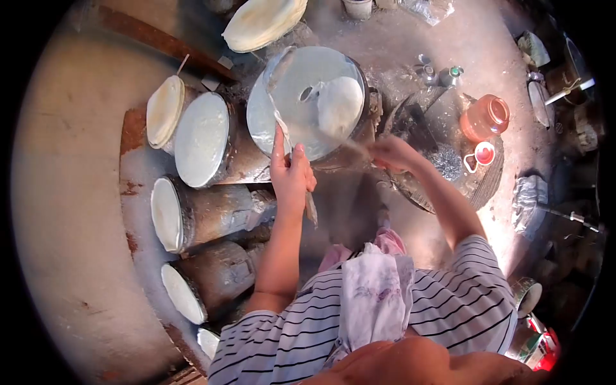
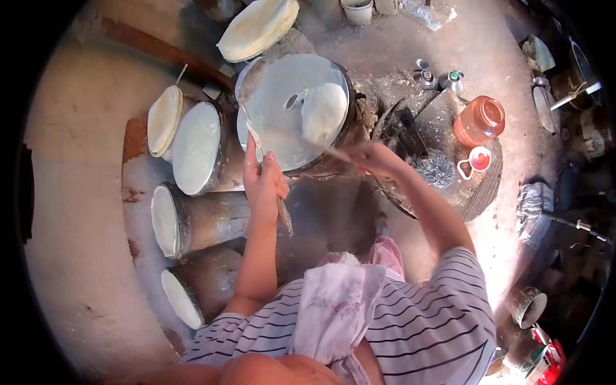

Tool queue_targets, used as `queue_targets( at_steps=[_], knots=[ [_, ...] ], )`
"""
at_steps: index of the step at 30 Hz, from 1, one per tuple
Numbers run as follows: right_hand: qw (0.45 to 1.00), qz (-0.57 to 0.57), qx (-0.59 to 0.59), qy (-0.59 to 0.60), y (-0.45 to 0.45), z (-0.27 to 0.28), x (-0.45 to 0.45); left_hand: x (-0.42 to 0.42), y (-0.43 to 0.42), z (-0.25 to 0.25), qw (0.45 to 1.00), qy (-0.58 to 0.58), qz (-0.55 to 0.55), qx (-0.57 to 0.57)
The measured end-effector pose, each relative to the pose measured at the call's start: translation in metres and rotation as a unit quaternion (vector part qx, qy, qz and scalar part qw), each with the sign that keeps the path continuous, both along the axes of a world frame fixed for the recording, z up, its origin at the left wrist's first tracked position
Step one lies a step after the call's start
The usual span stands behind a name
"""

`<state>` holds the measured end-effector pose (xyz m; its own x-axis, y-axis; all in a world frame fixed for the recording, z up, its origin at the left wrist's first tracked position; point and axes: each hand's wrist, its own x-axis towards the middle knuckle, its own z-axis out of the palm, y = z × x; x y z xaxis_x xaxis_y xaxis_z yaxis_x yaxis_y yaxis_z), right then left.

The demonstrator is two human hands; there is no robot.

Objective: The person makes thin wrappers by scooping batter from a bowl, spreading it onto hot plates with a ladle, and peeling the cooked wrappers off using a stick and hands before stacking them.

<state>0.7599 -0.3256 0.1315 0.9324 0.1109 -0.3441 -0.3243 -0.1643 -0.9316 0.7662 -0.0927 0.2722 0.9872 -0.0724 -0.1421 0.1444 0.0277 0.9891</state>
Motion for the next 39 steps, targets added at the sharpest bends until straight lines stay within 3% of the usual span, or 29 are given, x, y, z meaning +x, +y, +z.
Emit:
queue_targets(
  at_steps=[2, 5, 8, 9, 10, 12, 14, 15, 19, 22, 24, 26, 27, 30, 31, 32, 34, 37, 39],
  knots=[
    [0.980, 0.037, 0.105, 0.166, -0.043, 0.001, -0.021, 0.008, -0.001, 0.002, 0.999, -0.019, -0.009, 0.026],
    [0.992, -0.042, 0.076, 0.096, -0.063, -0.004, 0.000, 0.013, 0.003, -0.003, 0.998, -0.030, -0.018, 0.045],
    [0.996, -0.070, -0.043, -0.032, 0.010, -0.004, 0.050, 0.029, -0.018, -0.011, 0.999, -0.022, -0.026, -0.022],
    [0.941, 0.003, -0.301, -0.154, 0.037, 0.013, 0.051, 0.032, -0.023, -0.013, 0.999, -0.015, -0.022, -0.034],
    [0.894, 0.020, -0.373, -0.248, 0.051, 0.009, 0.040, 0.035, -0.023, -0.011, 0.999, -0.012, -0.031, -0.031],
    [0.913, -0.035, -0.336, -0.229, 0.049, 0.020, 0.002, 0.038, -0.020, -0.005, 0.999, -0.001, -0.034, -0.034],
    [0.923, -0.147, -0.348, -0.079, 0.025, 0.036, -0.029, 0.043, -0.007, -0.002, 0.998, -0.026, -0.055, -0.003],
    [0.923, -0.137, -0.359, -0.008, 0.020, 0.028, -0.032, 0.044, -0.002, -0.002, 0.997, -0.037, -0.068, 0.017],
    [0.894, -0.115, -0.391, -0.185, 0.056, -0.018, 0.008, 0.055, -0.031, -0.016, 0.996, 0.030, -0.060, -0.059],
    [0.915, -0.127, -0.369, -0.104, 0.030, 0.016, -0.004, 0.054, -0.030, -0.006, 0.988, 0.070, -0.048, -0.127],
    [0.919, -0.152, -0.359, -0.050, 0.023, 0.007, -0.025, 0.056, -0.011, -0.001, 0.987, 0.095, -0.042, -0.123],
    [0.927, -0.121, -0.346, -0.083, 0.051, -0.002, -0.029, 0.063, -0.004, -0.006, 0.982, 0.124, -0.025, -0.138],
    [0.906, -0.122, -0.354, -0.199, 0.060, -0.014, -0.020, 0.063, -0.003, -0.011, 0.977, 0.131, -0.016, -0.169],
    [0.900, -0.102, -0.369, -0.208, 0.046, -0.007, 0.012, 0.057, 0.010, -0.002, 0.932, 0.231, 0.008, -0.280],
    [0.924, -0.138, -0.323, -0.152, 0.038, 0.006, 0.017, 0.058, 0.021, -0.004, 0.918, 0.250, 0.003, -0.308],
    [0.905, -0.131, -0.381, -0.139, 0.029, 0.000, 0.028, 0.062, 0.028, -0.008, 0.906, 0.259, 0.004, -0.334],
    [0.903, -0.040, -0.374, -0.209, 0.024, -0.006, 0.041, 0.064, 0.038, -0.019, 0.878, 0.279, 0.008, -0.389],
    [0.895, 0.005, -0.364, -0.257, 0.044, 0.001, 0.053, 0.071, 0.029, -0.031, 0.857, 0.288, 0.064, -0.422],
    [0.937, -0.055, -0.296, -0.177, 0.035, 0.001, 0.024, 0.072, 0.034, -0.044, 0.816, 0.301, 0.030, -0.493]
  ],
)
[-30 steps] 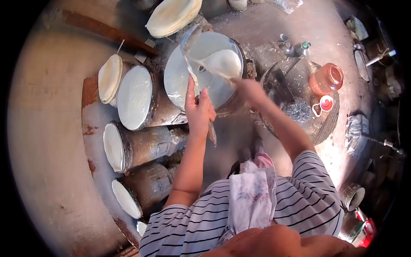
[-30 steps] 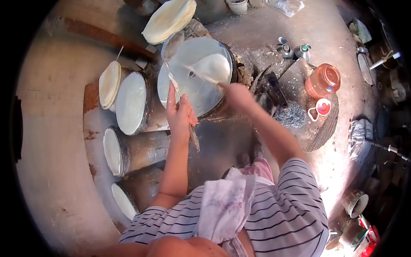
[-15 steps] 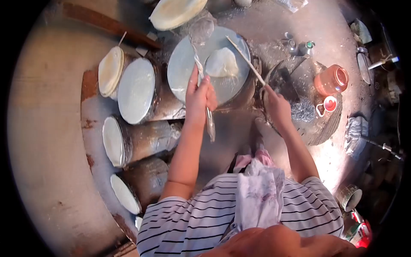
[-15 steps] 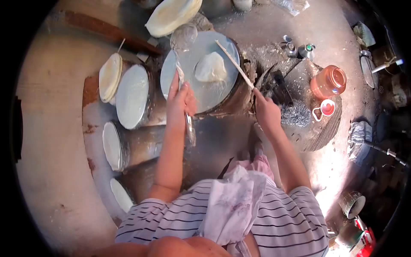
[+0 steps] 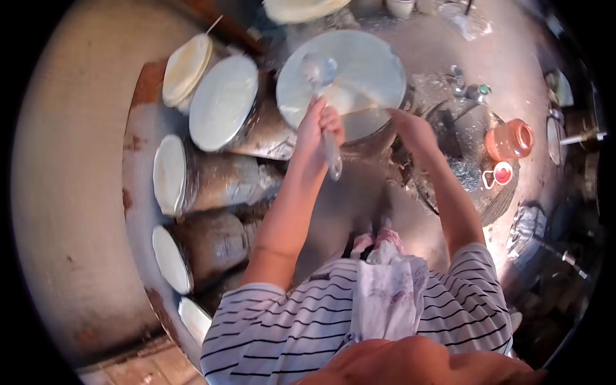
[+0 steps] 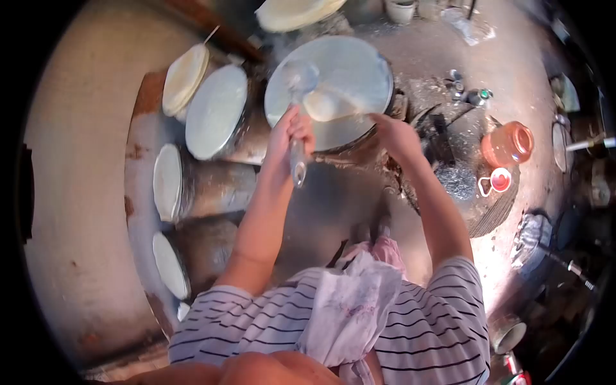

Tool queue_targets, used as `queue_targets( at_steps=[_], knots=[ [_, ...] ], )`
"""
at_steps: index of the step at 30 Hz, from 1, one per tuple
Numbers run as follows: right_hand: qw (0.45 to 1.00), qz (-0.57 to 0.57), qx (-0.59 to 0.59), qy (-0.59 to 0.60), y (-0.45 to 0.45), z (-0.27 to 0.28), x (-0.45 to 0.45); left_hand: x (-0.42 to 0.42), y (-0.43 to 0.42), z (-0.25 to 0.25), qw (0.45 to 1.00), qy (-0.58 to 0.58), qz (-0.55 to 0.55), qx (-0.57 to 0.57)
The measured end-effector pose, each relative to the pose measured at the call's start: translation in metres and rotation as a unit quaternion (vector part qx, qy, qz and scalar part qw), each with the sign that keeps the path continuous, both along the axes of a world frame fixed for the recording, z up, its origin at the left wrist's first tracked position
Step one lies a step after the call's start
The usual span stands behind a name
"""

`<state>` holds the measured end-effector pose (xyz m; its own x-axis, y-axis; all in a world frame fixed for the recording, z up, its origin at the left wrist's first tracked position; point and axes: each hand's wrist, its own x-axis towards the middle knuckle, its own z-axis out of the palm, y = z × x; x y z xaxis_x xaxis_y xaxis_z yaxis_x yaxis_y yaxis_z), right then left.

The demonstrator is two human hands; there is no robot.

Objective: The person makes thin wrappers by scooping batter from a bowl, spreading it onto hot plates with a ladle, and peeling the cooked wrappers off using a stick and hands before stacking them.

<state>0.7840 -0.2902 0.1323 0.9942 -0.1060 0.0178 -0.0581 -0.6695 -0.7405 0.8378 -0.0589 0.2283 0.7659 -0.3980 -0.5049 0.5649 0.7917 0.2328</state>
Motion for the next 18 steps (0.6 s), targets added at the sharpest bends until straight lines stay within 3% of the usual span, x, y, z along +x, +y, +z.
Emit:
queue_targets(
  at_steps=[1, 3, 5, 8, 9, 10, 11, 13, 15, 16, 17, 18],
  knots=[
    [0.998, -0.029, 0.046, 0.022, -0.002, 0.001, -0.008, 0.001, 0.007, -0.001, 0.999, -0.011, 0.000, -0.042],
    [0.976, -0.129, 0.172, 0.042, 0.006, -0.013, -0.048, -0.011, 0.007, 0.001, 0.998, -0.012, 0.049, 0.024],
    [0.938, -0.121, 0.321, 0.057, 0.046, -0.035, -0.079, -0.021, -0.007, -0.015, 0.994, 0.037, 0.080, 0.064],
    [0.966, -0.024, 0.254, -0.028, 0.079, -0.019, -0.067, -0.045, -0.043, -0.051, 0.990, 0.054, 0.129, 0.015],
    [0.969, 0.021, 0.240, -0.059, 0.079, -0.010, -0.057, -0.047, -0.046, -0.053, 0.986, 0.064, 0.133, -0.082],
    [0.983, 0.017, 0.180, -0.020, 0.073, 0.003, -0.052, -0.045, -0.046, -0.054, 0.973, 0.069, 0.134, -0.177],
    [0.993, 0.054, 0.089, -0.061, 0.063, 0.010, -0.044, -0.041, -0.046, -0.051, 0.950, 0.071, 0.134, -0.272],
    [0.987, 0.019, 0.141, -0.082, 0.038, -0.003, -0.028, -0.037, -0.024, -0.040, 0.838, 0.093, 0.152, -0.516],
    [0.955, -0.076, 0.286, 0.031, -0.010, -0.008, -0.002, -0.062, -0.015, 0.001, 0.829, 0.085, 0.136, -0.536],
    [0.974, -0.084, 0.176, 0.116, -0.032, -0.006, 0.004, -0.063, -0.014, 0.010, 0.847, 0.028, 0.150, -0.510],
    [0.979, -0.048, 0.177, 0.093, -0.028, 0.002, -0.007, -0.074, -0.014, 0.016, 0.861, -0.015, 0.169, -0.480],
    [0.994, 0.025, 0.063, 0.083, -0.011, -0.003, -0.020, -0.069, -0.016, 0.022, 0.864, -0.043, 0.172, -0.472]
  ],
)
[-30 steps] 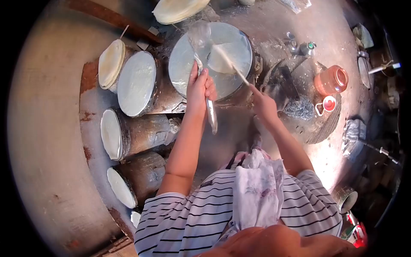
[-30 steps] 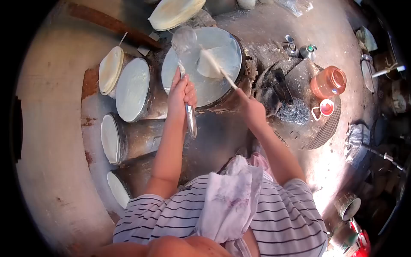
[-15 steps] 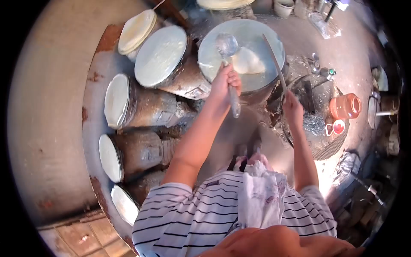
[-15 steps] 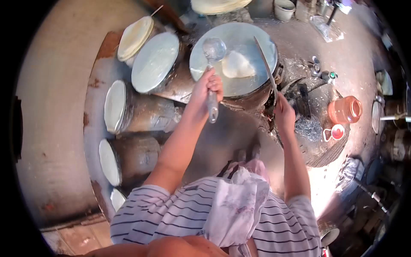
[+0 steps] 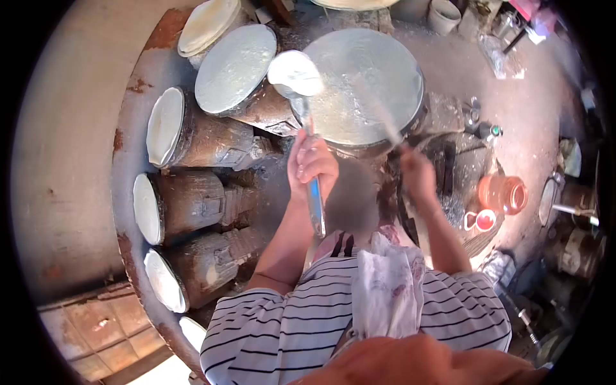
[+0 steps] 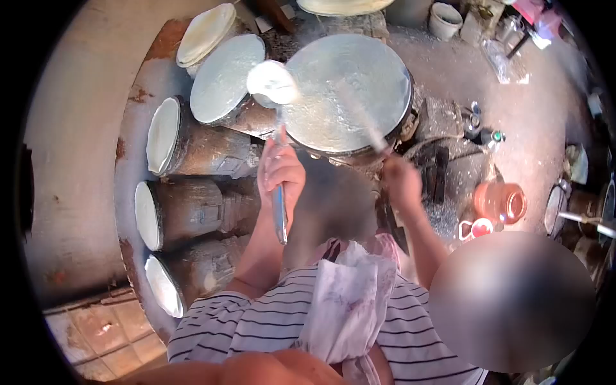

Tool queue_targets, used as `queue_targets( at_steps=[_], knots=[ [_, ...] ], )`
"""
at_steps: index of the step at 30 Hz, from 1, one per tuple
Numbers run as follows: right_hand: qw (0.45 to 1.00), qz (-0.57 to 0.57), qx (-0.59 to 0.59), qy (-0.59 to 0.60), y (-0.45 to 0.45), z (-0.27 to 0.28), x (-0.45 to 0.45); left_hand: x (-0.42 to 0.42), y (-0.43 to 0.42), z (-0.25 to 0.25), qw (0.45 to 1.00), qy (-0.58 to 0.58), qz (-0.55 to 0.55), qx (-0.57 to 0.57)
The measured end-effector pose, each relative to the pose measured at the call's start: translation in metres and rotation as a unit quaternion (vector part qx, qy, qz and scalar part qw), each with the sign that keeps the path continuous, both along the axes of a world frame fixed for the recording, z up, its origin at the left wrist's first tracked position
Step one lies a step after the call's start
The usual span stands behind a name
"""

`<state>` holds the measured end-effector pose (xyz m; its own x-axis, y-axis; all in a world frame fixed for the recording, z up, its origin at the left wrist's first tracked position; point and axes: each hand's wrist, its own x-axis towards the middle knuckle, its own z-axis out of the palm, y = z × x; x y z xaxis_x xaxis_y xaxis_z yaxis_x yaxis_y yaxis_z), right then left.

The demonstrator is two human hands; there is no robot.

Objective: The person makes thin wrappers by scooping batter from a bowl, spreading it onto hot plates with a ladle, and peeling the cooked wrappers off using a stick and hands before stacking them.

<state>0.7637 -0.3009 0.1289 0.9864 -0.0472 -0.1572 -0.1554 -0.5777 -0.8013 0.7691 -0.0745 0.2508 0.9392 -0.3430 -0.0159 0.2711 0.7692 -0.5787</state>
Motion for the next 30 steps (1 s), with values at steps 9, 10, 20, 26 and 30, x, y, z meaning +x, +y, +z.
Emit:
queue_targets(
  at_steps=[9, 10, 20, 26, 30],
  knots=[
    [0.852, 0.506, 0.117, 0.069, 0.134, -0.011, 0.022, -0.203, 0.116, 0.002, 0.938, -0.255, 0.164, 0.167],
    [0.778, 0.601, 0.144, 0.112, 0.193, -0.023, -0.009, -0.267, 0.128, 0.003, 0.900, -0.271, 0.251, 0.231],
    [0.516, 0.837, 0.172, 0.059, 0.540, -0.021, -0.269, -0.605, 0.072, -0.040, 0.490, 0.305, 0.813, 0.078],
    [0.447, 0.873, 0.164, 0.106, 0.652, -0.018, -0.373, -0.693, 0.169, -0.234, 0.338, 0.731, 0.582, -0.114],
    [0.361, 0.915, 0.177, -0.042, 0.740, 0.010, -0.439, -0.660, 0.246, -0.161, 0.272, 0.869, 0.316, 0.268]
  ],
)
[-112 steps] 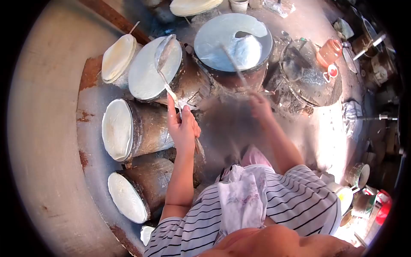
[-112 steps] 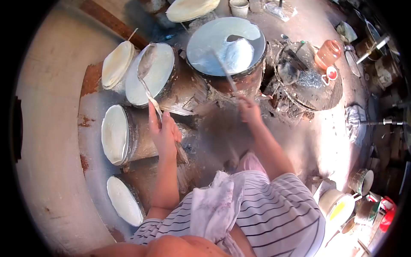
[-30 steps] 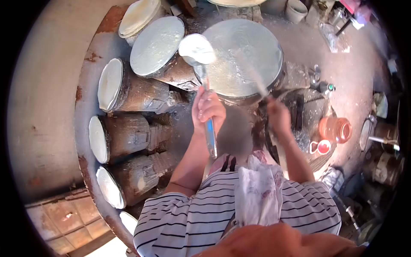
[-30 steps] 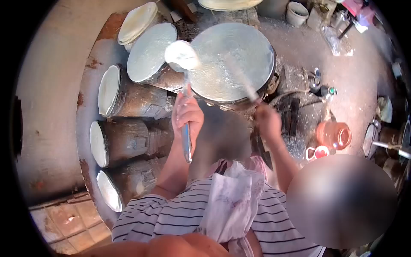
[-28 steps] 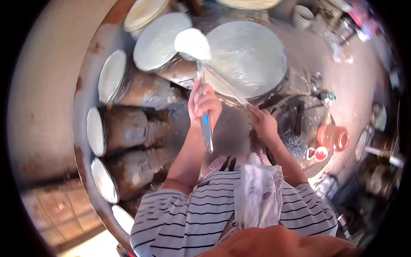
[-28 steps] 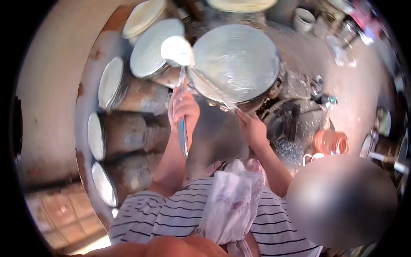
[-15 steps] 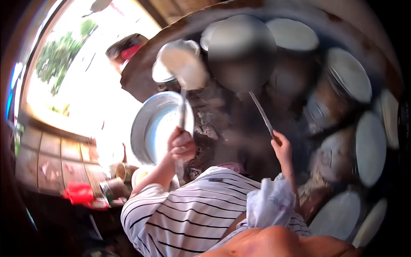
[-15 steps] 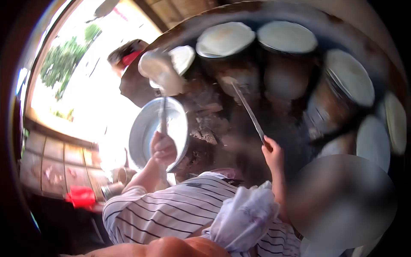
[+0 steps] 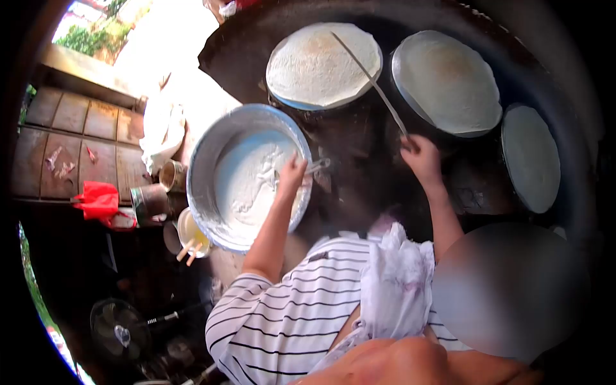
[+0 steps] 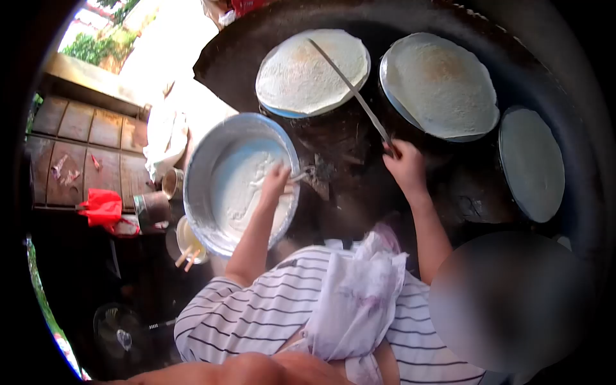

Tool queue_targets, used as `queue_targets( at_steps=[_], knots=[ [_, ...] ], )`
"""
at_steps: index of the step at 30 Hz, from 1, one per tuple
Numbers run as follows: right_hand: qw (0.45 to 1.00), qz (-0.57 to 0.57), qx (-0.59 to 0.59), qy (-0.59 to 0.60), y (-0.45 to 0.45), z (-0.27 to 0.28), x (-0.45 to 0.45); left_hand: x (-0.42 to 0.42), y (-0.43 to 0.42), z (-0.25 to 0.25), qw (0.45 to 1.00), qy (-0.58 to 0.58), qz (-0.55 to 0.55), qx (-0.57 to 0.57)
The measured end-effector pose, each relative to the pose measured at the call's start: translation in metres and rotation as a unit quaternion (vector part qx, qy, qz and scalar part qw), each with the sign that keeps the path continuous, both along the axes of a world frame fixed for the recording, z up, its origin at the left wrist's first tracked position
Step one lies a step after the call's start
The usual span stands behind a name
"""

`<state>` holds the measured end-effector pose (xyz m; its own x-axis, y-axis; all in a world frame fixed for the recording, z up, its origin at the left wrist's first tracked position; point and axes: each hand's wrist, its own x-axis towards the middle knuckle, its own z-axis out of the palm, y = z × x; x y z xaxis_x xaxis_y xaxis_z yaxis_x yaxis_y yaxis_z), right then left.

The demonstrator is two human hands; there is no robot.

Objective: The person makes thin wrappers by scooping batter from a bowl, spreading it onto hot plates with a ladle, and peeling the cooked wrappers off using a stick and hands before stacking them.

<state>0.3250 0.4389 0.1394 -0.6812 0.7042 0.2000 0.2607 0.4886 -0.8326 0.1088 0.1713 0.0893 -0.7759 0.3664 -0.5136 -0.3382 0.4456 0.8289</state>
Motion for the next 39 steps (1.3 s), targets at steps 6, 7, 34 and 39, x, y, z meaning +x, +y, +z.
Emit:
queue_targets(
  at_steps=[6, 7, 34, 39],
  knots=[
    [0.965, 0.112, 0.192, -0.139, 0.060, 0.003, -0.177, -0.095, 0.102, 0.036, 0.735, 0.636, -0.119, -0.204],
    [0.966, 0.114, 0.188, -0.139, 0.066, -0.001, -0.190, -0.111, 0.111, 0.036, 0.714, 0.656, -0.132, -0.207],
    [0.981, 0.143, -0.032, 0.128, 0.195, 0.079, -0.245, -0.242, 0.210, 0.220, 0.643, 0.635, -0.427, 0.007],
    [0.993, 0.048, -0.058, -0.094, 0.210, 0.060, -0.229, -0.201, 0.139, 0.149, 0.616, 0.566, -0.545, -0.064]
  ],
)
